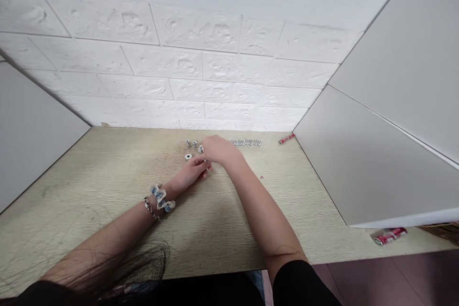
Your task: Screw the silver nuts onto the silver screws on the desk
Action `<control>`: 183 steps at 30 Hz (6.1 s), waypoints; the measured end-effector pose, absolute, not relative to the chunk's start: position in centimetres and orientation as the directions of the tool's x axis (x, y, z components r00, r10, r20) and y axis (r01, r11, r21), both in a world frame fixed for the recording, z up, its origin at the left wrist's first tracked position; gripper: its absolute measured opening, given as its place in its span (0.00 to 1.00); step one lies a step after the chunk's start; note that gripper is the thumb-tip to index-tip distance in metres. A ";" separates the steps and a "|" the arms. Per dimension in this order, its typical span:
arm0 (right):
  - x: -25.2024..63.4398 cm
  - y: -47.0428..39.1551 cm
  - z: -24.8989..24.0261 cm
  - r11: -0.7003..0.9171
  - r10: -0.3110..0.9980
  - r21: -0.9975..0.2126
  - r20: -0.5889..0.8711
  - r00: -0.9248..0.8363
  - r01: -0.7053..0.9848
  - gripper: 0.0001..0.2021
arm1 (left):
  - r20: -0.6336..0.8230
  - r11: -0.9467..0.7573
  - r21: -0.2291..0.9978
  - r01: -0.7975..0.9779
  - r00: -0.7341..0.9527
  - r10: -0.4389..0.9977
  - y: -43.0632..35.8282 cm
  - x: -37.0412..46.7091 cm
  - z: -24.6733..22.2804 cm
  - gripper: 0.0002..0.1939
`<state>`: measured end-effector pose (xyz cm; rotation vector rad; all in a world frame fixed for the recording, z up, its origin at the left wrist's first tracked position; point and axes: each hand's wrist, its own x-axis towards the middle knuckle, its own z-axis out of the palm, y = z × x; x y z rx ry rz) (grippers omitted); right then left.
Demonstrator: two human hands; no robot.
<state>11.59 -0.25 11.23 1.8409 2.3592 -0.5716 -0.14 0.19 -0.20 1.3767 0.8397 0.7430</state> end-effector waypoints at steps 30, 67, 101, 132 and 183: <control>7.0 7.9 4.6 0.363 0.932 -0.062 0.040 -0.361 0.930 0.08 | -0.107 0.034 0.990 0.135 0.584 0.805 0.6 -0.1 -0.6 0.10; 13.8 -4.1 2.1 0.324 0.938 -0.591 0.303 -0.169 0.739 0.09 | -0.049 -0.125 0.962 0.242 0.606 0.794 -0.1 -0.1 0.0 0.09; 12.5 -4.5 0.7 0.355 0.917 -0.886 0.392 0.070 0.298 0.13 | -0.123 0.151 0.989 0.000 0.574 0.809 0.1 -0.1 -0.2 0.12; 12.8 -4.0 0.1 0.355 0.925 -0.626 0.345 -0.162 0.694 0.26 | -0.043 -0.163 0.965 0.205 0.739 0.672 -1.0 -0.2 0.7 0.07; 13.6 -3.6 0.4 0.335 0.916 -0.753 0.401 -0.007 0.567 0.11 | -0.212 0.369 0.884 -0.286 0.459 0.863 0.0 -0.5 0.8 0.40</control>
